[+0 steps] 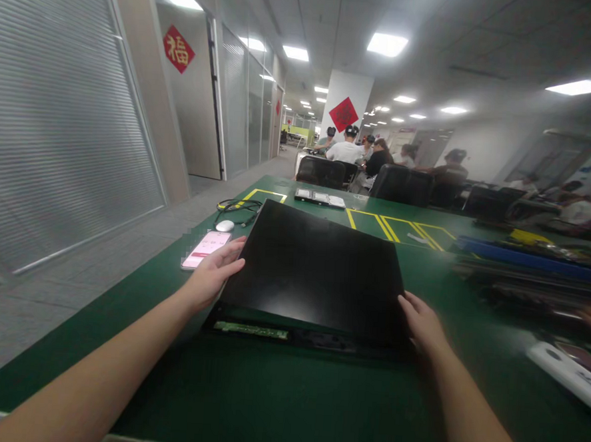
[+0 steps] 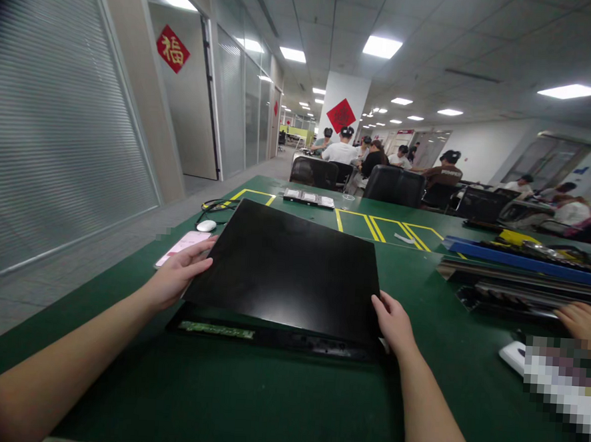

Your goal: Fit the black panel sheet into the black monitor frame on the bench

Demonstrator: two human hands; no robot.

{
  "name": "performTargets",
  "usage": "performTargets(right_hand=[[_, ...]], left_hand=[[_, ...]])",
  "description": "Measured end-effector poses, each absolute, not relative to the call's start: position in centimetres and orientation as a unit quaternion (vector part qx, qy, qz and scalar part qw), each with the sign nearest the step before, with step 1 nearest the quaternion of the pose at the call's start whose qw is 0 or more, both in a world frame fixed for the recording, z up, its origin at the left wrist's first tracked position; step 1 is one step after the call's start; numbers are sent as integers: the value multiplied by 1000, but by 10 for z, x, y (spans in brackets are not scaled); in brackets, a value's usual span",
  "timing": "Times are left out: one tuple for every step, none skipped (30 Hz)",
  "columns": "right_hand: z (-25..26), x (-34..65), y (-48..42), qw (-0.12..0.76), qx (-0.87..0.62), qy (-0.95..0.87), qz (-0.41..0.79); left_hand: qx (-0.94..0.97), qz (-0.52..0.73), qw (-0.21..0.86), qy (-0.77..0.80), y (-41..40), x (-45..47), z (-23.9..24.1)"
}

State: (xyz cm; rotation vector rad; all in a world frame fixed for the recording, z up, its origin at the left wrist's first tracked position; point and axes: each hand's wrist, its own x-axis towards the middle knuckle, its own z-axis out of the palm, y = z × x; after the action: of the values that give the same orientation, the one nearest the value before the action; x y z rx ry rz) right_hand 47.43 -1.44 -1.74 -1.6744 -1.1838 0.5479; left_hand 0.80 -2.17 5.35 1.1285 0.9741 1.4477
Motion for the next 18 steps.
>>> performTargets(right_hand=[[-16,475,-15,499,-685,-478,230],[-15,475,-16,511,-681,-468,236],[-14,475,-16,523,-676,-459,244],[-13,476,-17,535,-669,-450,254],[-11,476,-18,547,-659,-443,264],[-10,476,-18,560,-649,-436,275],[-8,476,-19,572,-637,-431,286],[-5,476,-20,582,-624,-427,298],[-3,476,-22,592,-611,-424,311],[0,476,-23,599,-598,-423,324],[3,476,-25,604,-587,-423,335],[6,476,-28,609,-572,-423,351],[9,476,-31,612,-556,-421,372],[11,476,-33,610,-545,-418,394],[14,476,-36,605,-542,-412,413],[15,475,-39,598,-546,-407,422],[16,475,-41,593,-558,-403,419],[16,475,-43,589,-573,-401,405]], left_hand=[[464,604,510,399,-22,8,53],[460,605,514,397,-22,8,52],[457,606,518,396,-22,8,52],[454,604,523,395,-22,8,51],[452,601,528,394,-22,8,51],[450,598,533,393,-22,7,50],[450,596,537,393,-22,7,50],[450,593,540,393,-22,7,51],[451,592,541,393,-22,7,51],[452,590,542,393,-23,7,52],[454,588,542,393,-23,7,52],[457,585,543,393,-24,7,53],[460,582,542,394,-25,7,54],[464,579,542,396,-25,7,54],[467,575,541,398,-25,7,55],[471,570,540,402,-25,6,55],[474,565,539,407,-25,6,55],[477,560,537,412,-26,6,55]])
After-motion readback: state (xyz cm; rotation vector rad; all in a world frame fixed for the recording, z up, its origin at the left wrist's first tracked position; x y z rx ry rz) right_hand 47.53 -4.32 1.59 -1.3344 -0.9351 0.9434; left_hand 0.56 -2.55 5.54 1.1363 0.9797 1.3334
